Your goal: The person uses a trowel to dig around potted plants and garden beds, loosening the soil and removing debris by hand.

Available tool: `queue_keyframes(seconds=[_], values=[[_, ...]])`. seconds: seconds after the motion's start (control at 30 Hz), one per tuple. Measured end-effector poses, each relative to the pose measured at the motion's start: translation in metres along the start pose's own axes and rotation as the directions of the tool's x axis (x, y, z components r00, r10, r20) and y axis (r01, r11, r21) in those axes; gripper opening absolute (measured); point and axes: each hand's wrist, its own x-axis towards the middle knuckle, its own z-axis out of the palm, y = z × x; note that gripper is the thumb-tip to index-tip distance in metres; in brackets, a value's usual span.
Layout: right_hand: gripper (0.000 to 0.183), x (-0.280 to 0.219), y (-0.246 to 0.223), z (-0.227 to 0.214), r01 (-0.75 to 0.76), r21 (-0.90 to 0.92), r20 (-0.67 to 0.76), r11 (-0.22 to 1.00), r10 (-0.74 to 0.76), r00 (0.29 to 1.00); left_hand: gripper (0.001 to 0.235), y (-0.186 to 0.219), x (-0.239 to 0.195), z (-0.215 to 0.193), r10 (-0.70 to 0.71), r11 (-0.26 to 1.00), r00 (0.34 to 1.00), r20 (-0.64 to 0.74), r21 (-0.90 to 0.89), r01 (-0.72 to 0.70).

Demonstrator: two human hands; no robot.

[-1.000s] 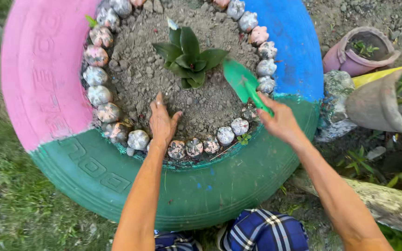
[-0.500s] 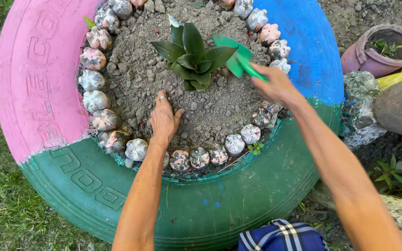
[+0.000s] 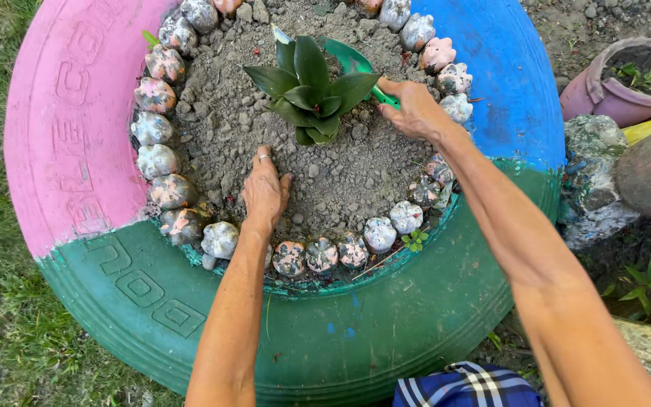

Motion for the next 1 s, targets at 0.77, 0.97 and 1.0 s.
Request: queue_keyframes(seconds=[0.77,0.97,1.0], values=[[0.063,-0.204,-0.046,-0.021,0.092,-0.485,-0.029,0.870,-0.121,0.992,0.081,0.048,-0.003,0.026,0.210,0.973,0.975,-0.066,0.108,-0.203],[0.062,-0.242,-0.067,-0.042,0.082,-0.548,0.052,0.832,-0.065,0.997,0.057,0.019,0.001,0.014,0.142,0.988,0.986,-0.092,-0.052,-0.147],[0.061,-0.245,-0.068,-0.038,0.059,-0.642,0.137,0.764,0.038,0.990,0.062,0.017,-0.002,0.009,0.175,0.973,0.978,-0.114,-0.130,-0.189]])
